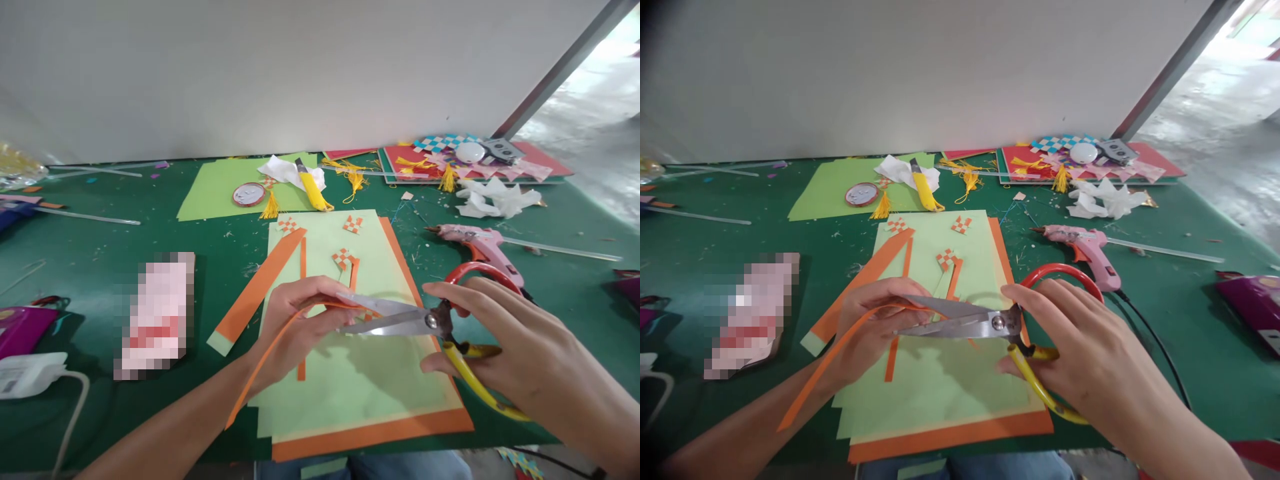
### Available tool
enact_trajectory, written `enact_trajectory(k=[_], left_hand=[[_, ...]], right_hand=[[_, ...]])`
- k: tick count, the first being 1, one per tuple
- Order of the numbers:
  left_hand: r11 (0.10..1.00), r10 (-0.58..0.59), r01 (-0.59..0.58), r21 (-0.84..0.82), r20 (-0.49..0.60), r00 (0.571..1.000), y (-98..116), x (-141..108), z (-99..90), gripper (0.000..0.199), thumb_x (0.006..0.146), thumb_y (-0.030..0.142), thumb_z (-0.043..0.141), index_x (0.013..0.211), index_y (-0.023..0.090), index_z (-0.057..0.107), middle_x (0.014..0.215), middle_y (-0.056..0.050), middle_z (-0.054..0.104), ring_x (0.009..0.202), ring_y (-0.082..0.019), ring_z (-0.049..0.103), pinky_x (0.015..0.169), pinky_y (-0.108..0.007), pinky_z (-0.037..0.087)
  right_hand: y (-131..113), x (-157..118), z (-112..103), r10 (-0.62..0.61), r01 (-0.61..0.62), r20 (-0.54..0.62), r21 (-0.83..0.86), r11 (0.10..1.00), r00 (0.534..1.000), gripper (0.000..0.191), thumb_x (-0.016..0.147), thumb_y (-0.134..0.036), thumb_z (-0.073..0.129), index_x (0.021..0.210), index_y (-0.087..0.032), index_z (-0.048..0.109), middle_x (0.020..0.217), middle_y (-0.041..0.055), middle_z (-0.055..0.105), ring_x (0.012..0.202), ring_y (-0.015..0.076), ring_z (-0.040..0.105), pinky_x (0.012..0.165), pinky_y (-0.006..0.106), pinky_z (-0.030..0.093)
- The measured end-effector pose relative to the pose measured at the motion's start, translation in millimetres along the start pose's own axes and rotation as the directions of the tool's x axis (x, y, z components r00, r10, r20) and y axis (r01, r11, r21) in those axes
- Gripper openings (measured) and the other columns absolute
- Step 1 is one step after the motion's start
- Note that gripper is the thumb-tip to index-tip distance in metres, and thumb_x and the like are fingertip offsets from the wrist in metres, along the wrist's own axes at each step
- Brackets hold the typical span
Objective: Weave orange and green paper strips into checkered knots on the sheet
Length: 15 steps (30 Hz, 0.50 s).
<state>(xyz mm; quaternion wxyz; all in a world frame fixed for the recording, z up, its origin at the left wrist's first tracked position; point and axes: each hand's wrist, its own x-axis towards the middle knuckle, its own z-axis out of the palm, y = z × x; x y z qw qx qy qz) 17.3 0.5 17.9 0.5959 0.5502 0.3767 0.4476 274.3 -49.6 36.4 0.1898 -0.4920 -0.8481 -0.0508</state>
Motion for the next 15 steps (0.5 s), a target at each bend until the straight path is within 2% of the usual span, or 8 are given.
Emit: enact_trajectory(k=[7, 10, 15], left_hand=[[0.998, 0.037, -0.036, 0.043, -0.028, 0.999, 2.0, 1.0, -0.3, 0.012, 0.07, 0.015, 0.08, 0.076, 0.024, 0.075, 0.079, 0.001, 0.075, 0.071, -0.015, 0.07, 0.062, -0.021, 0.056], [1.0, 0.019, -0.019, 0.002, -0.029, 0.999, 6.6, 1.3, 1.5, 0.009, 0.07, 0.015, 0.08, 0.074, 0.021, 0.074, 0.077, 0.0, 0.075, 0.07, -0.016, 0.071, 0.062, -0.022, 0.058], [0.996, 0.012, -0.011, -0.089, 0.009, 1.0, 5.9, -0.2, 1.0, 0.007, 0.075, 0.014, 0.077, 0.078, 0.02, 0.074, 0.079, 0.0, 0.074, 0.073, -0.013, 0.072, 0.066, -0.015, 0.058]], right_hand=[[-3.6, -1.8, 3.5, 0.01, -0.01, -0.009, -0.008, 1.0, 1.0, 0.054, 0.088, -0.057, 0.052, 0.127, -0.02, 0.048, 0.101, 0.0103, 0.066, 0.088, 0.0245, 0.067, 0.074, 0.036, 0.054], [-3.6, -2.1, 4.9, 0.02, -0.02, -0.011, -0.006, 1.0, 1.0, 0.053, 0.088, -0.056, 0.053, 0.128, -0.021, 0.05, 0.102, 0.0084, 0.066, 0.084, 0.0225, 0.067, 0.071, 0.035, 0.055], [-5.8, -0.2, 1.7, 0.0, -0.002, -0.032, -0.042, 0.999, 0.999, 0.042, 0.095, -0.047, 0.043, 0.126, -0.02, 0.053, 0.098, 0.0074, 0.067, 0.075, 0.0204, 0.067, 0.063, 0.035, 0.056]])
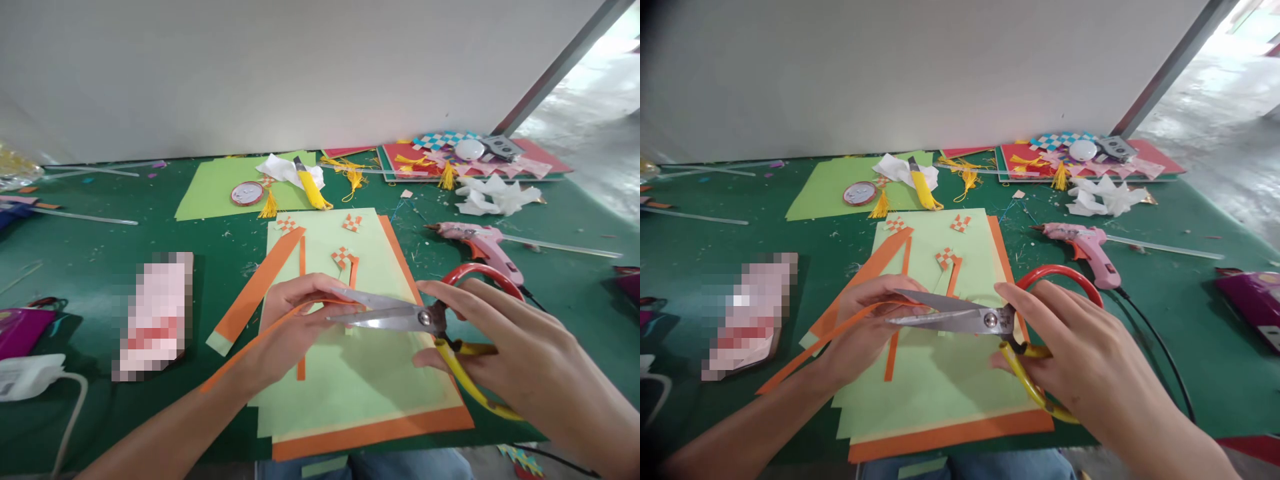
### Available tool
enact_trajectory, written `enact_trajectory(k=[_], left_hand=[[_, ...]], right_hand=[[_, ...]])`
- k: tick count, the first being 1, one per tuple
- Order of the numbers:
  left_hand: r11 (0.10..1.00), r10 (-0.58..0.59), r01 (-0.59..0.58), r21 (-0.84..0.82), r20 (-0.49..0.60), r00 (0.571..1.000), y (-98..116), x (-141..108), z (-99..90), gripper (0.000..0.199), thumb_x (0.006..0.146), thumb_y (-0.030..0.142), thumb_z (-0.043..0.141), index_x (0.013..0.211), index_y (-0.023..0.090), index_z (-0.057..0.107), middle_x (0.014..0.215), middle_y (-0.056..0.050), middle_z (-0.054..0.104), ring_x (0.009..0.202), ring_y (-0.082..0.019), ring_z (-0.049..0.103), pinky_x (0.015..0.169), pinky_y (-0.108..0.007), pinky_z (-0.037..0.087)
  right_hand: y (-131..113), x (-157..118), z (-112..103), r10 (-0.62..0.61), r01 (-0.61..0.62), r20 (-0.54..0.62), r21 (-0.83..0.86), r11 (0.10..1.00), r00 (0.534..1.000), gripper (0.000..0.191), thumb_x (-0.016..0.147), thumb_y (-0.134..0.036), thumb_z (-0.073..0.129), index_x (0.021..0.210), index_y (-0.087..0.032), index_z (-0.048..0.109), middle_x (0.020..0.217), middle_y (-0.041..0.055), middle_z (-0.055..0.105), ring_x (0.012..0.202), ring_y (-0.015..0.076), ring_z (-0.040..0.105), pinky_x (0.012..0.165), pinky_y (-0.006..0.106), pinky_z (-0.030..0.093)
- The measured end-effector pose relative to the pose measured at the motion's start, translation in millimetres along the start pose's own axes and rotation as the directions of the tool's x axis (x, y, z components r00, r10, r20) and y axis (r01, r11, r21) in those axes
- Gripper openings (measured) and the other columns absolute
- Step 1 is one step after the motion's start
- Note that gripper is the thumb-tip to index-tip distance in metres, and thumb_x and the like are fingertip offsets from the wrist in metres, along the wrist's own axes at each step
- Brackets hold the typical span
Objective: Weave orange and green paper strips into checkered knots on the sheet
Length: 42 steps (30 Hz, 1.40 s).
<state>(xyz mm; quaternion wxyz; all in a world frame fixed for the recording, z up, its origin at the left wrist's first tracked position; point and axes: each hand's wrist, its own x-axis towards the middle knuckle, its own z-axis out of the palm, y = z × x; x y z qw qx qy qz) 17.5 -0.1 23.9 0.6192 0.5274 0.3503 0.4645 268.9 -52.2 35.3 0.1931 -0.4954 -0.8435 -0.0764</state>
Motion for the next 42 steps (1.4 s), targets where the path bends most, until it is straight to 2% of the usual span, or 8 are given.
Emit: enact_trajectory(k=[5, 11, 18, 23, 31, 38, 40, 42], left_hand=[[1.0, -0.002, 0.002, -0.009, 0.007, 1.0, -3, 1, -1.4, 0.007, 0.077, 0.013, 0.075, 0.079, 0.02, 0.074, 0.079, 0.0, 0.074, 0.074, -0.012, 0.072, 0.063, -0.013, 0.057], [0.999, -0.018, 0.019, -0.033, 0.017, 1.0, -1, 1, -1.2, 0.005, 0.078, 0.016, 0.074, 0.079, 0.021, 0.074, 0.08, -0.001, 0.074, 0.075, -0.013, 0.072, 0.064, -0.016, 0.057], [0.999, -0.036, 0.036, -0.017, 0.04, 0.999, -3, -3, -4.3, 0.012, 0.079, 0.01, 0.071, 0.083, 0.021, 0.074, 0.081, 0.0, 0.073, 0.067, -0.011, 0.068, 0.063, -0.018, 0.056], [0.997, -0.082, 0.082, 0.009, 0.019, 0.996, -4, -4, -5.5, 0.02, 0.076, 0.003, 0.068, 0.082, 0.021, 0.074, 0.076, 0.001, 0.072, 0.068, -0.011, 0.068, 0.064, -0.018, 0.054], [0.997, -0.08, 0.08, -0.003, 0.035, 0.996, -2, -3, -4.5, 0.019, 0.076, 0.004, 0.069, 0.081, 0.021, 0.075, 0.066, 0.002, 0.07, 0.062, -0.01, 0.064, 0.062, -0.018, 0.05], [0.997, -0.075, 0.075, 0.001, 0.048, 0.996, -3, 0, -4.0, 0.009, 0.079, 0.011, 0.071, 0.081, 0.019, 0.075, 0.065, 0.0, 0.069, 0.061, -0.01, 0.064, 0.06, -0.018, 0.05], [0.998, -0.064, 0.065, -0.027, 0.033, 0.997, -4, 1, -4.1, 0.005, 0.077, 0.013, 0.074, 0.08, 0.018, 0.074, 0.071, -0.001, 0.071, 0.061, -0.011, 0.065, 0.059, -0.02, 0.052], [0.997, -0.053, 0.054, -0.062, 0.011, 0.999, -6, 1, -4.0, 0.004, 0.075, 0.016, 0.076, 0.078, 0.017, 0.073, 0.076, -0.003, 0.073, 0.062, -0.013, 0.067, 0.059, -0.022, 0.053]], right_hand=[[-1, -2, -1, 0.004, -0.004, 0.002, 0.012, 1.0, 1.0, 0.047, 0.093, -0.05, 0.049, 0.129, -0.02, 0.053, 0.098, 0.0067, 0.066, 0.072, 0.0185, 0.066, 0.062, 0.034, 0.056], [-2, -1, 0, 0.012, -0.012, -0.018, 0.024, 1.0, 1.0, 0.043, 0.093, -0.045, 0.051, 0.128, -0.021, 0.054, 0.093, 0.0049, 0.067, 0.068, 0.017, 0.066, 0.059, 0.033, 0.056], [-2, -2, -3, -0.014, 0.014, 0.014, 0.002, 1.0, 1.0, 0.039, 0.091, -0.026, 0.044, 0.129, -0.021, 0.053, 0.094, 0.0063, 0.071, 0.068, 0.0204, 0.069, 0.055, 0.036, 0.057], [-2, -2, -7, -0.04, 0.041, 0.024, -0.049, 0.998, 0.999, 0.037, 0.089, -0.025, 0.045, 0.124, -0.021, 0.058, 0.09, 0.0062, 0.07, 0.061, 0.0191, 0.066, 0.05, 0.035, 0.054], [-1, -3, -10, -0.056, 0.058, 0.026, -0.088, 0.994, 0.998, 0.046, 0.083, -0.016, 0.04, 0.126, -0.023, 0.056, 0.085, 0.0046, 0.073, 0.053, 0.0189, 0.064, 0.045, 0.035, 0.049], [1, -7, -10, -0.025, 0.027, 0.018, -0.12, 0.992, 1.0, 0.04, 0.092, -0.024, 0.036, 0.128, -0.028, 0.055, 0.086, 0.001, 0.073, 0.064, 0.0197, 0.069, 0.047, 0.034, 0.048], [4, -7, -10, 0.009, -0.009, 0.001, -0.122, 0.993, 1.0, 0.036, 0.095, -0.038, 0.041, 0.126, -0.029, 0.055, 0.092, 0.0013, 0.071, 0.072, 0.0196, 0.069, 0.052, 0.033, 0.051], [7, -5, -9, 0.044, -0.045, -0.017, -0.11, 0.993, 0.999, 0.047, 0.09, -0.057, 0.047, 0.125, -0.027, 0.056, 0.101, 0.0047, 0.068, 0.085, 0.0225, 0.068, 0.062, 0.035, 0.055]])
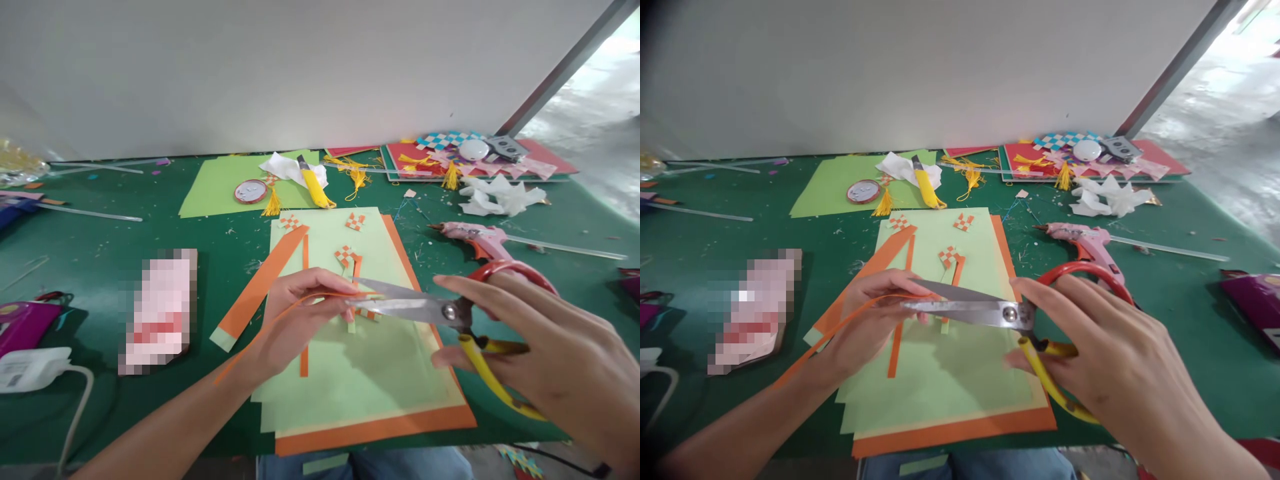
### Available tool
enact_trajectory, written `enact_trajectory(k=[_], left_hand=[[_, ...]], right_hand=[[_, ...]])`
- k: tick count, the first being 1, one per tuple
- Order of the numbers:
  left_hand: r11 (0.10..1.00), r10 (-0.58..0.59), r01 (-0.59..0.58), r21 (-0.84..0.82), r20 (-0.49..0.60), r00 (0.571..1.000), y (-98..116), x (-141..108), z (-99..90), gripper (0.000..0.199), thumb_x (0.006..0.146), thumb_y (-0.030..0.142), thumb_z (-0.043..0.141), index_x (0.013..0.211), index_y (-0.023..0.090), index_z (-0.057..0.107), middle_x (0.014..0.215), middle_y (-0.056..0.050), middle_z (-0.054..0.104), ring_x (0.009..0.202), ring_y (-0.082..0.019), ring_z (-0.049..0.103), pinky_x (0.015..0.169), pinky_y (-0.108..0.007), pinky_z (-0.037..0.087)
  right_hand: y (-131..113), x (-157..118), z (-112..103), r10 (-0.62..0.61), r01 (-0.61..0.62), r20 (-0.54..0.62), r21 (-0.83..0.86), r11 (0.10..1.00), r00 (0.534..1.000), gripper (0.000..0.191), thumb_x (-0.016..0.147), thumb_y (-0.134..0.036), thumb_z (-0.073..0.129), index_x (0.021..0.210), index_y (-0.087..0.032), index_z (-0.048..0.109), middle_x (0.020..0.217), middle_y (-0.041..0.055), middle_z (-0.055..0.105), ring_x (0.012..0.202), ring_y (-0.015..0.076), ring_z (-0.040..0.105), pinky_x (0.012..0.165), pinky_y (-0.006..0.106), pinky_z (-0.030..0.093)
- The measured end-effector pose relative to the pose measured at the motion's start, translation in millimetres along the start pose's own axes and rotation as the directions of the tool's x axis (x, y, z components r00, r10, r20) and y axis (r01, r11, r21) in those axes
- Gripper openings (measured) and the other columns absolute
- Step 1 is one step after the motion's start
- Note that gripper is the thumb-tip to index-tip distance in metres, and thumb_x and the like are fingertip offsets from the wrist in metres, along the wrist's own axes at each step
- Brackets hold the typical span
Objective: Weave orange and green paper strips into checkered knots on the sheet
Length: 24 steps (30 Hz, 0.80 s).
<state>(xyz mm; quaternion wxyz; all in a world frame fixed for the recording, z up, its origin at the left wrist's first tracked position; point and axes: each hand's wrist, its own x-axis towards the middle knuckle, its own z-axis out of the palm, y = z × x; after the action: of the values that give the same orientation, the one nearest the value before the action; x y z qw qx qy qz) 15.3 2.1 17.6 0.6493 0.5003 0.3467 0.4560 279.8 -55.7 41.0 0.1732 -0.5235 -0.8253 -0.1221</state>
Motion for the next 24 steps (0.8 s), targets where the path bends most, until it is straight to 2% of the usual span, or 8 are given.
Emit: enact_trajectory(k=[3, 7, 10, 20, 24], left_hand=[[0.998, 0.006, -0.006, -0.057, -0.003, 1.0, 0, 0, 0.8, 0.006, 0.075, 0.017, 0.078, 0.076, 0.017, 0.072, 0.08, -0.004, 0.073, 0.065, -0.015, 0.069, 0.059, -0.023, 0.055], [0.996, -0.066, 0.068, -0.06, 0.035, 0.997, 3, -1, 2.9, 0.007, 0.075, 0.02, 0.078, 0.074, 0.017, 0.072, 0.083, -0.006, 0.075, 0.075, -0.019, 0.071, 0.06, -0.025, 0.058], [0.994, -0.107, 0.108, -0.034, 0.019, 0.994, 6, -1, 4.1, 0.01, 0.072, 0.021, 0.08, 0.071, 0.017, 0.071, 0.082, -0.006, 0.075, 0.072, -0.019, 0.071, 0.059, -0.027, 0.058], [0.99, -0.129, 0.127, -0.069, -0.023, 0.991, 9, 1, 6.4, 0.011, 0.069, 0.017, 0.081, 0.07, 0.014, 0.071, 0.071, -0.003, 0.072, 0.061, -0.014, 0.068, 0.056, -0.021, 0.056], [0.987, -0.149, 0.147, -0.058, -0.036, 0.988, 9, 0, 5.8, 0.011, 0.069, 0.018, 0.082, 0.069, 0.015, 0.071, 0.074, -0.004, 0.074, 0.068, -0.016, 0.071, 0.057, -0.021, 0.056]], right_hand=[[4, 5, 1, -0.013, 0.013, 0.013, 0.018, 1.0, 1.0, 0.064, 0.084, -0.07, 0.046, 0.126, -0.022, 0.053, 0.106, 0.0106, 0.063, 0.097, 0.0279, 0.064, 0.075, 0.039, 0.056], [3, 13, 2, -0.108, 0.107, 0.045, 0.026, 0.994, 0.993, 0.061, 0.087, -0.066, 0.044, 0.125, -0.019, 0.053, 0.098, 0.011, 0.062, 0.093, 0.0282, 0.063, 0.076, 0.041, 0.055], [1, 16, 4, -0.143, 0.142, 0.049, 0.027, 0.989, 0.988, 0.063, 0.087, -0.066, 0.044, 0.127, -0.018, 0.052, 0.096, 0.0108, 0.062, 0.089, 0.0275, 0.062, 0.075, 0.042, 0.055], [-2, 16, 7, -0.151, 0.147, 0.056, 0.079, 0.986, 0.987, 0.058, 0.087, -0.058, 0.053, 0.129, -0.018, 0.055, 0.093, 0.0094, 0.064, 0.086, 0.025, 0.062, 0.072, 0.04, 0.055], [-4, 14, 6, -0.139, 0.13, 0.079, 0.114, 0.985, 0.987, 0.057, 0.088, -0.055, 0.054, 0.132, -0.019, 0.053, 0.093, 0.01, 0.065, 0.085, 0.025, 0.063, 0.071, 0.042, 0.056]])
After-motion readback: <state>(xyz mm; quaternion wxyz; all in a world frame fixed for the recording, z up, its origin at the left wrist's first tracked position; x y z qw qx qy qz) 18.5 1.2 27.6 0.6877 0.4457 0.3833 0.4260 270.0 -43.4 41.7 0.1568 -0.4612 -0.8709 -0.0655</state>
